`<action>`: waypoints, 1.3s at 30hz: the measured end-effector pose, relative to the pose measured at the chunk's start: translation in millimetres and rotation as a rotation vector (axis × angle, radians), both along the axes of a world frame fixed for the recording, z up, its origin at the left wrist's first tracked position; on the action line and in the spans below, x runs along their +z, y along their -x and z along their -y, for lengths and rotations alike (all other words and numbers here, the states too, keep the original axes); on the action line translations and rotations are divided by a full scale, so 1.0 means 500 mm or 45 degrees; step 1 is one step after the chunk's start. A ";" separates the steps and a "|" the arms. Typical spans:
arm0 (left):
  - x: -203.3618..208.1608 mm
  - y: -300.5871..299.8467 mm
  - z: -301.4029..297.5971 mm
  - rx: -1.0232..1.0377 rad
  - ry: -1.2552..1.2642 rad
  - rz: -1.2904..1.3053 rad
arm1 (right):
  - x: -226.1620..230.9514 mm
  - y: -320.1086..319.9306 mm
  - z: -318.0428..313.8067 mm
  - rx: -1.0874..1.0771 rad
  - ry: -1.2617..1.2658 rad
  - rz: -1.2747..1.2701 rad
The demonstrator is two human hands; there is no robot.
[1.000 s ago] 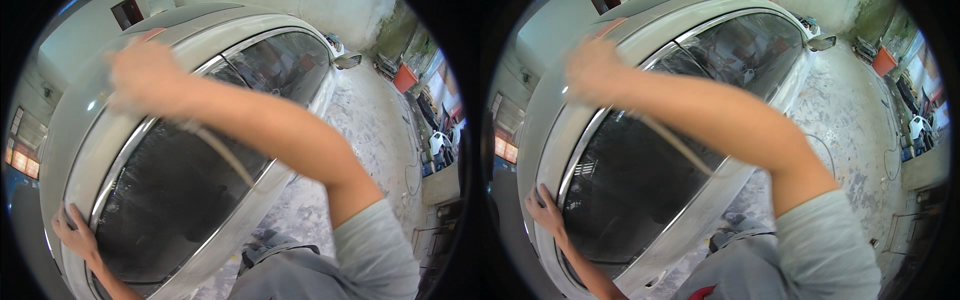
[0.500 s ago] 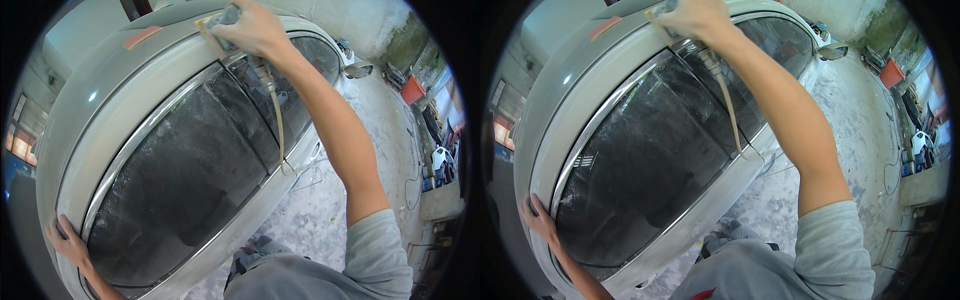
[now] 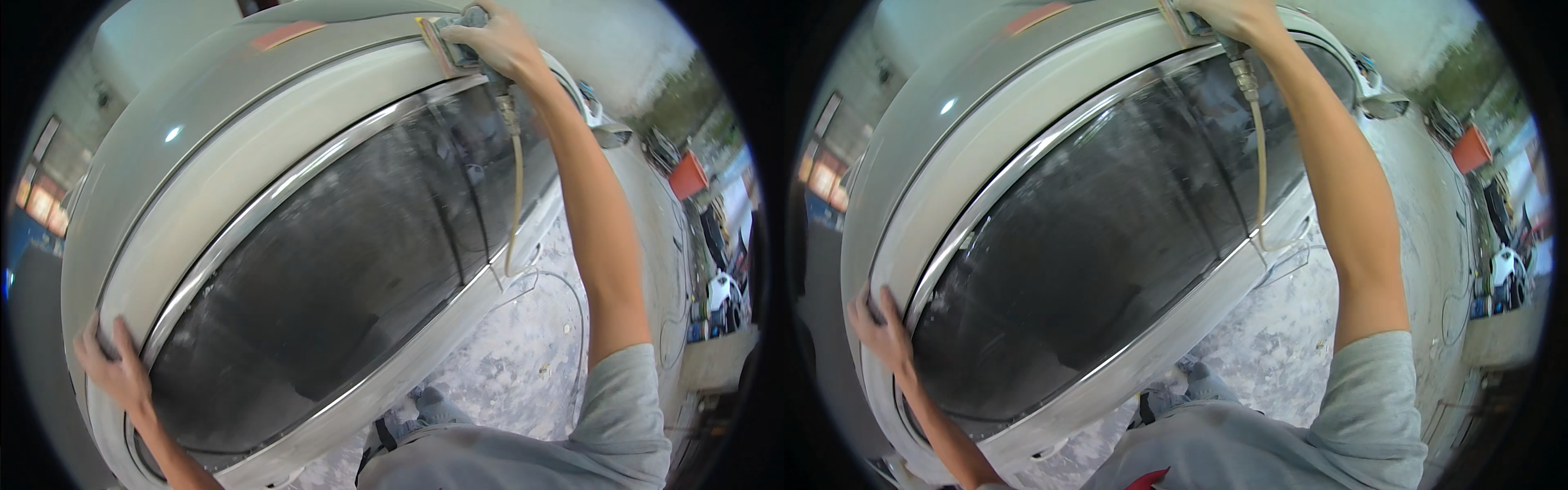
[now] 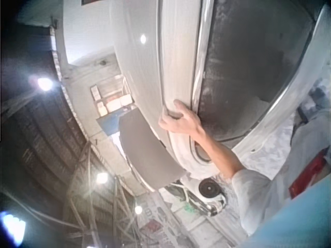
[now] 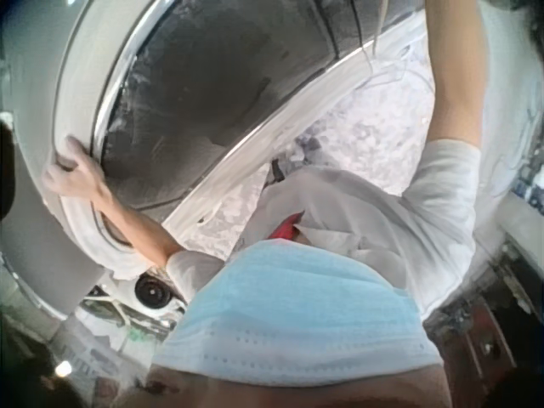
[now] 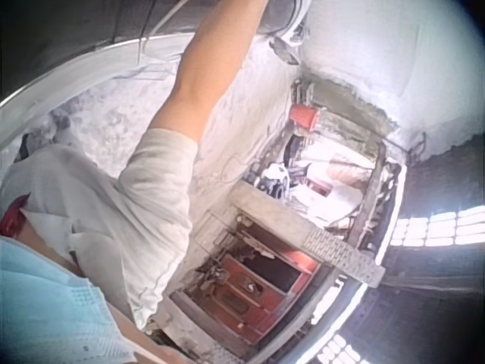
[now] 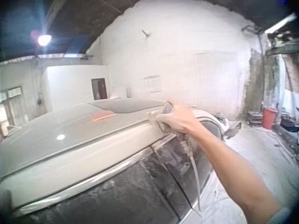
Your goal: The person uses a handheld electric sander to smooth the surface of a silver car. They work along the side door, roofline, and rear quarter panel, moving the sander in controlled strokes while supporting the tool with the other hand.
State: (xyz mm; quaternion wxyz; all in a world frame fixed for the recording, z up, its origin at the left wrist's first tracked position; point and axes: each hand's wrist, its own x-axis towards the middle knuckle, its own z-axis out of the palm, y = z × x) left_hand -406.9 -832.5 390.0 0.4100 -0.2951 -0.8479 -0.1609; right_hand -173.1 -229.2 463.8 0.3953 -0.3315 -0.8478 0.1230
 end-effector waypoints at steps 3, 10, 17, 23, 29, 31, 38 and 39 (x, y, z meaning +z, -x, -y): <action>0.010 -0.011 -0.008 -0.041 0.001 -0.009 | 0.024 0.057 0.149 0.089 -0.220 -0.053; 0.041 -0.037 0.021 -0.154 0.169 -0.023 | 0.032 0.154 0.516 0.251 -0.261 -0.067; 0.019 0.001 0.258 -0.220 0.105 0.058 | 0.028 0.246 0.863 0.362 -0.422 -0.110; -0.039 0.076 0.540 -0.162 0.003 0.101 | -0.013 0.306 1.191 0.373 -0.318 -0.107; -0.059 0.132 0.700 -0.013 -0.120 0.179 | -0.030 0.363 1.473 0.739 -0.271 -0.007; -0.059 0.137 0.713 -0.067 -0.062 0.057 | -0.031 0.380 1.542 0.914 -0.256 0.050; -0.042 0.126 0.710 -0.124 -0.123 0.081 | -0.038 0.356 1.468 0.661 -0.329 0.058; -0.041 0.124 0.710 -0.135 -0.134 0.097 | -0.027 0.343 1.427 0.480 -0.306 0.094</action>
